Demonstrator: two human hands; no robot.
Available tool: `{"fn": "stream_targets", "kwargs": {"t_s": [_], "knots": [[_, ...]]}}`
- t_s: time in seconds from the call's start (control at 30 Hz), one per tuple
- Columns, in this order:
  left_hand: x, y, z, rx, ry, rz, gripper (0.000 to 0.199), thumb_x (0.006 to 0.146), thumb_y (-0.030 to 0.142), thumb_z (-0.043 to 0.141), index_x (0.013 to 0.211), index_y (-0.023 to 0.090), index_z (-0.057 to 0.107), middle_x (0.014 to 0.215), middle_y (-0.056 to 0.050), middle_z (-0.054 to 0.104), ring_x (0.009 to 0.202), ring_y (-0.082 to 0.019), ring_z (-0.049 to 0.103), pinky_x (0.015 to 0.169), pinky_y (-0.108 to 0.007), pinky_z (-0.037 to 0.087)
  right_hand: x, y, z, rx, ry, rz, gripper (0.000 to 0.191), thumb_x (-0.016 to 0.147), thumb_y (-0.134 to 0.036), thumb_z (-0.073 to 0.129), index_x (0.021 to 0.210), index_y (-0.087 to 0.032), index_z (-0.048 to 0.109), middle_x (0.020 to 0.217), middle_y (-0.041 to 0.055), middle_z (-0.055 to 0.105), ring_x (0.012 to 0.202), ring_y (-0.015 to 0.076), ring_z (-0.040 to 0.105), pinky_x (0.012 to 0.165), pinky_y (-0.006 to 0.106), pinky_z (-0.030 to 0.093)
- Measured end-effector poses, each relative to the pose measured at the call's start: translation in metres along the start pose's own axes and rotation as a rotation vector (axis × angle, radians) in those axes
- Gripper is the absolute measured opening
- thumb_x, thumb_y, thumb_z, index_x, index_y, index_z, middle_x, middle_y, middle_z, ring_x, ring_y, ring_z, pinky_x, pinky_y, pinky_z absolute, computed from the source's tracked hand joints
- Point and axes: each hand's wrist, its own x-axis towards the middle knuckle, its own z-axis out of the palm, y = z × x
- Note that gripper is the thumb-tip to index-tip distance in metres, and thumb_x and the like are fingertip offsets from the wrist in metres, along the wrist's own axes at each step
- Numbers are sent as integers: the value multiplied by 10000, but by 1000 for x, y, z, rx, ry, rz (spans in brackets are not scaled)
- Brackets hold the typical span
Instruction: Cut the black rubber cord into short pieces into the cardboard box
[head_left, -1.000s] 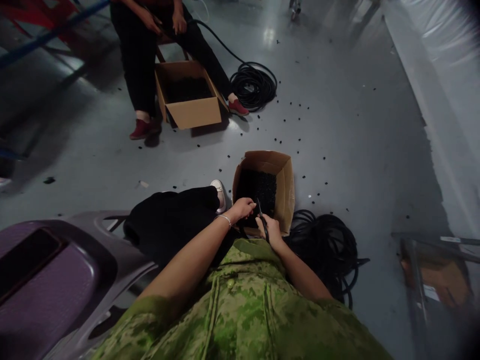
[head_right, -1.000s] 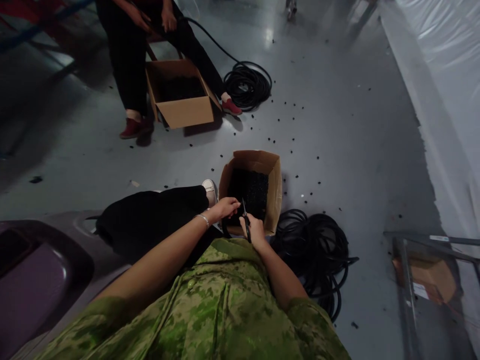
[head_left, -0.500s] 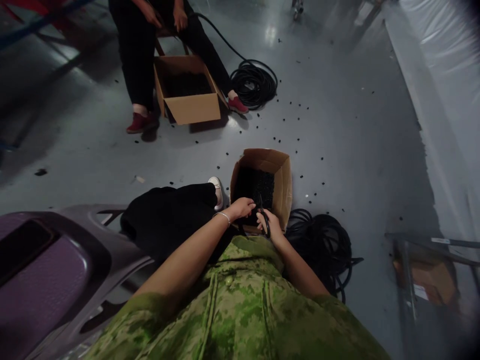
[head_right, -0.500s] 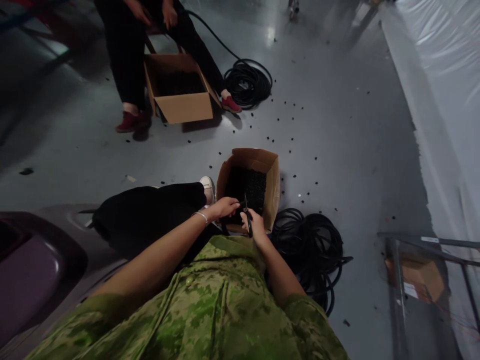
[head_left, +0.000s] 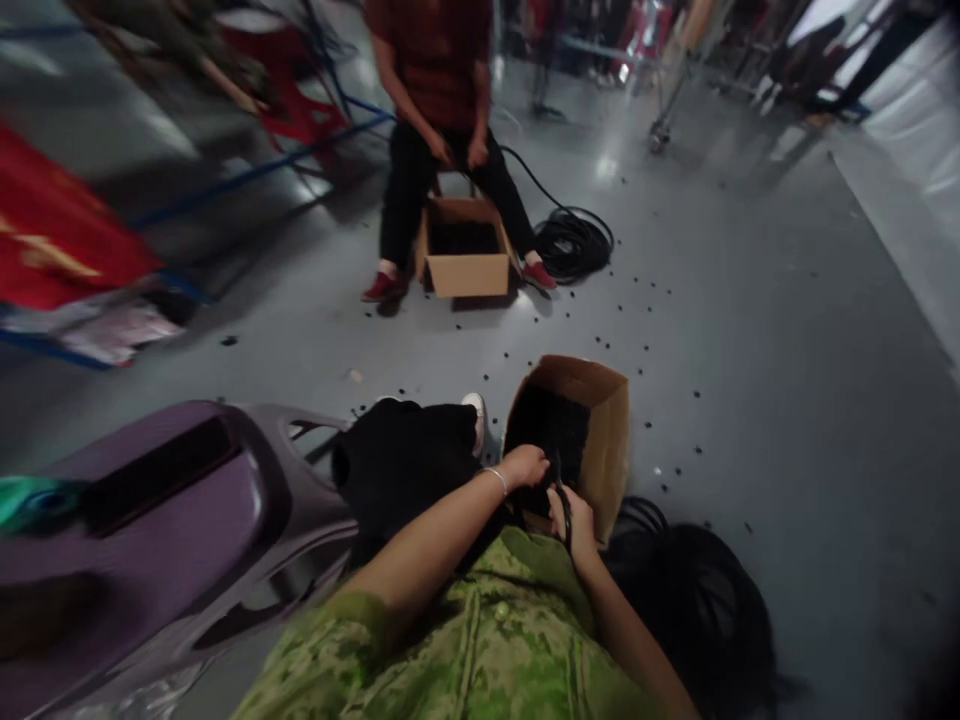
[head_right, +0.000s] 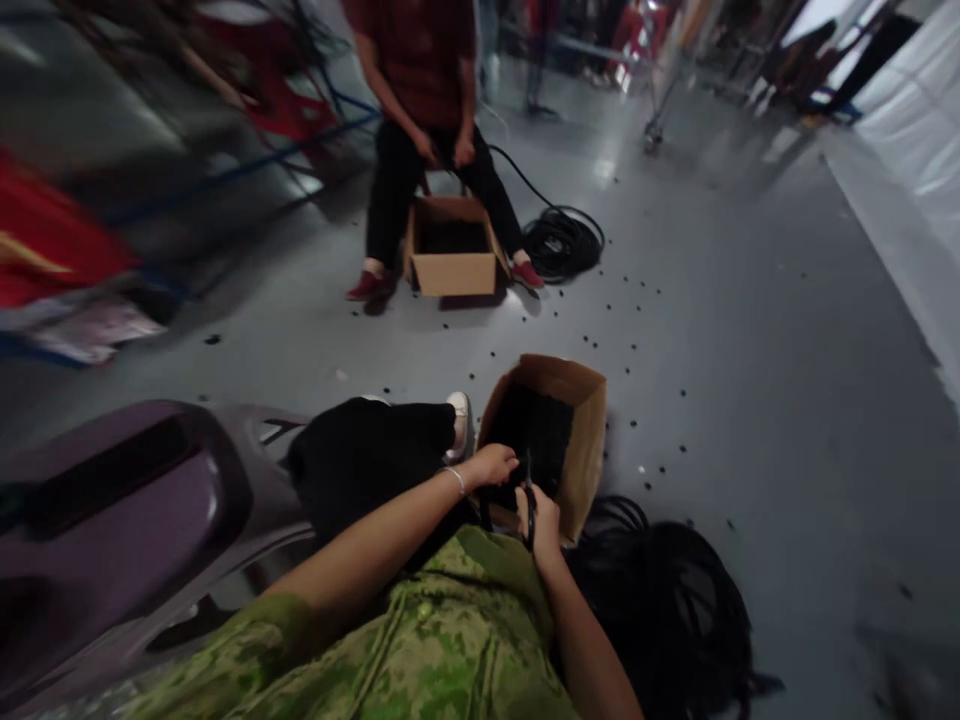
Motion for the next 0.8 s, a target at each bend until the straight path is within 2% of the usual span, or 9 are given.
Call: {"fn": "stream_targets", "kwargs": {"t_s": [0.1, 0.2, 0.27, 0.4, 0.53, 0.63, 0.73, 0.8], "knots": [[1, 3, -1, 62, 6, 13, 312, 930, 259, 491, 1044, 140, 755, 991, -127, 772, 904, -202, 732, 794, -245, 527, 6, 12, -1, -50, 18, -7, 741, 725, -799, 544, 935, -120, 753, 492, -1, 563, 413, 161, 526, 427, 257, 389], [1, 5, -2, 122, 55, 17, 359, 869, 244, 574, 1173, 123, 721, 1192, -177, 727, 1115, -272, 693, 890, -288, 532, 7, 18, -3, -104, 21, -51, 753, 745, -802, 523, 963, -120, 759, 549, 32, 623, 500, 195, 588, 489, 271, 426], [0, 6, -2, 139, 75, 13, 402, 856, 223, 576, 1228, 124, 693, 1232, -186, 709, 1146, -286, 682, 912, -308, 537, 6, 19, -4, -122, 15, -48, 759, 751, -817, 496, 921, -126, 761, 539, 32, 617, 503, 199, 585, 503, 279, 428], [-1, 9, -4, 144, 44, 45, 381, 861, 220, 561, 1205, 138, 704, 1204, -188, 717, 1142, -306, 684, 928, -347, 546, 6, 18, -4, -114, -29, -14, 723, 671, -838, 556, 814, -155, 747, 509, 18, 594, 510, 199, 582, 523, 283, 433], [0, 9, -3, 108, 56, 18, 379, 868, 231, 559, 1210, 138, 692, 1229, -195, 704, 1140, -314, 682, 924, -361, 549, 11, 14, -4, 30, -69, 158, 681, 571, -838, 634, 701, -170, 667, 492, 0, 569, 403, 158, 510, 437, 269, 377], [4, 6, -1, 32, 101, 24, 313, 871, 226, 571, 1143, 148, 704, 1174, -170, 722, 1097, -282, 692, 916, -335, 543, 12, 12, -4, 191, -72, 302, 651, 552, -798, 681, 701, -164, 651, 503, 2, 573, 377, 128, 477, 410, 245, 339], [12, 2, -1, -256, 215, 42, 256, 891, 206, 548, 1106, 174, 684, 968, -90, 738, 856, -185, 705, 769, -259, 553, 12, 10, -2, 370, -106, 477, 754, 576, -805, 646, 973, -166, 704, 517, -8, 584, 382, 129, 478, 408, 227, 319], [17, 0, -5, -516, 283, 24, 268, 918, 184, 494, 1139, 183, 647, 823, -34, 694, 650, -119, 635, 627, -208, 515, 13, 9, 0, 401, -172, 521, 831, 574, -830, 622, 1091, -182, 687, 486, -23, 555, 368, 135, 454, 404, 229, 310]]}}
